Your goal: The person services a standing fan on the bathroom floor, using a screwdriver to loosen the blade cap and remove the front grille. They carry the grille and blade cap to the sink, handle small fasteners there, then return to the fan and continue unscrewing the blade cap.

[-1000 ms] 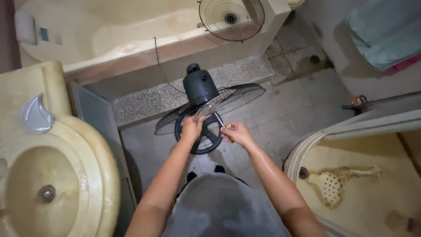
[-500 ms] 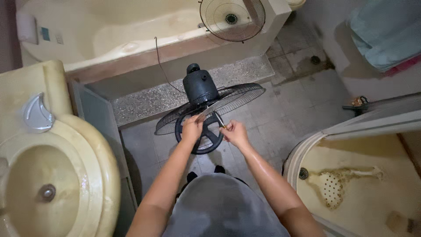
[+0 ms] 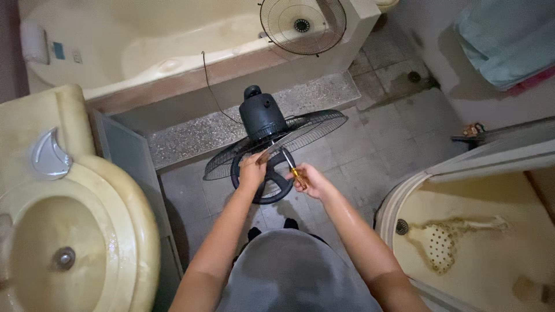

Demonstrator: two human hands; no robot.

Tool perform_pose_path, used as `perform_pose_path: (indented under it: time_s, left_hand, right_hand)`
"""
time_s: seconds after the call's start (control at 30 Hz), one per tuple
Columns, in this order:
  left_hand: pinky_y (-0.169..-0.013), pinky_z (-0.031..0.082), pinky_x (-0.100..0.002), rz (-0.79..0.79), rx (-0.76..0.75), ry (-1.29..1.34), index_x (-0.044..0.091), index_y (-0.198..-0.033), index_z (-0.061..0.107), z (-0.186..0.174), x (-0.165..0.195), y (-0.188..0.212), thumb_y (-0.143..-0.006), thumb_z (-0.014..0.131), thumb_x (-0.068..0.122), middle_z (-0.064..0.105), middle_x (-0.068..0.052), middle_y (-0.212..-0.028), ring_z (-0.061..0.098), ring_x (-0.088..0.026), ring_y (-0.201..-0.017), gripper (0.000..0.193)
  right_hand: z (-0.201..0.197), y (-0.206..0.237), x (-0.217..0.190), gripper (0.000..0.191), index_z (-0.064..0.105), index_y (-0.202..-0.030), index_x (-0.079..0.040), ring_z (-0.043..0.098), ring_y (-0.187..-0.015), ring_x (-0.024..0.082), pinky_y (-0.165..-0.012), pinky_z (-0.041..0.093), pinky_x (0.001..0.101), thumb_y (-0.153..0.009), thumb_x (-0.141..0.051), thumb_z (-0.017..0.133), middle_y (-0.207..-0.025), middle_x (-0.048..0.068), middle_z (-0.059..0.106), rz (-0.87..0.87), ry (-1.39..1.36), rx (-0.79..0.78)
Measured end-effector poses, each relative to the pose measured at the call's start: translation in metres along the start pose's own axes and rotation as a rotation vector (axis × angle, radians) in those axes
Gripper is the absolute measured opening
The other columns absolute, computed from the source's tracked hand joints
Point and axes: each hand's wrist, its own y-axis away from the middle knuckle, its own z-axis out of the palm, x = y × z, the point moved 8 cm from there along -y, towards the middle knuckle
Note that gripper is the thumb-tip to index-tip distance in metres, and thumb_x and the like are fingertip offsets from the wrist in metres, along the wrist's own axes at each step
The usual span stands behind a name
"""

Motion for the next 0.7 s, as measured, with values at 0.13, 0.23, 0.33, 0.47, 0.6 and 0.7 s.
perform_pose_path:
  time_s: [0.13, 0.23, 0.33, 0.47, 0.6, 0.7]
  left_hand:
    - [-0.083, 0.057, -0.046, -0.041, -0.029, 0.044, 0.016, -0.111, 0.078, 0.002, -0.003, 0.002, -0.090, 0.069, 0.017, 0.076, -0.016, -0.099, 0.072, -0.037, -0.089, 0.024]
    - [-0.082, 0.056, -0.047, -0.010, -0.028, 0.024, 0.013, -0.107, 0.078, 0.001, 0.000, 0.001, -0.092, 0.069, 0.018, 0.076, -0.016, -0.098, 0.071, -0.038, -0.089, 0.018]
    - [-0.080, 0.057, -0.046, -0.003, -0.030, 0.079, 0.012, -0.105, 0.077, -0.001, 0.000, 0.002, -0.093, 0.067, 0.018, 0.076, -0.016, -0.098, 0.072, -0.037, -0.089, 0.017]
    - [-0.080, 0.056, -0.047, -0.006, -0.017, 0.068, 0.012, -0.104, 0.078, -0.002, -0.004, 0.004, -0.092, 0.067, 0.017, 0.076, -0.016, -0.096, 0.072, -0.038, -0.087, 0.017]
    - [-0.081, 0.055, -0.048, 0.020, -0.035, 0.030, 0.010, -0.106, 0.076, -0.001, -0.007, 0.005, -0.092, 0.065, 0.016, 0.075, -0.017, -0.098, 0.070, -0.039, -0.089, 0.018]
    - [-0.082, 0.054, -0.048, 0.020, -0.040, 0.028, 0.010, -0.105, 0.076, -0.002, -0.008, 0.005, -0.092, 0.064, 0.016, 0.075, -0.017, -0.098, 0.069, -0.040, -0.091, 0.019]
  right_hand:
    - [0.011, -0.001, 0.010, 0.037, 0.061, -0.101, 0.002, 0.062, -0.066, 0.020, -0.054, 0.050, 0.0329, -0.101, -0.027, 0.038, -0.102, 0.018, 0.073, 0.159, -0.107, -0.200]
    - [0.014, 0.003, 0.019, 0.035, 0.059, -0.106, -0.003, 0.070, -0.081, 0.024, -0.068, 0.057, 0.0369, -0.104, -0.030, 0.036, -0.108, 0.016, 0.072, 0.238, -0.050, -0.190]
    - [0.021, 0.005, 0.021, 0.038, 0.060, -0.112, -0.005, 0.073, -0.088, 0.027, -0.073, 0.059, 0.0385, -0.106, -0.035, 0.037, -0.107, 0.014, 0.071, 0.215, 0.023, -0.262]
    - [0.018, 0.002, 0.019, 0.036, 0.062, -0.115, -0.005, 0.072, -0.085, 0.025, -0.071, 0.059, 0.0386, -0.108, -0.034, 0.041, -0.101, 0.010, 0.071, 0.142, 0.088, -0.297]
    - [0.002, 0.000, 0.015, 0.032, 0.065, -0.112, -0.004, 0.070, -0.078, 0.022, -0.068, 0.060, 0.0364, -0.107, -0.032, 0.048, -0.096, 0.010, 0.071, 0.111, 0.164, -0.156]
    - [-0.001, 0.004, 0.007, 0.031, 0.067, -0.109, -0.004, 0.069, -0.073, 0.020, -0.064, 0.059, 0.0348, -0.105, -0.031, 0.052, -0.093, 0.010, 0.071, 0.052, 0.216, -0.103]
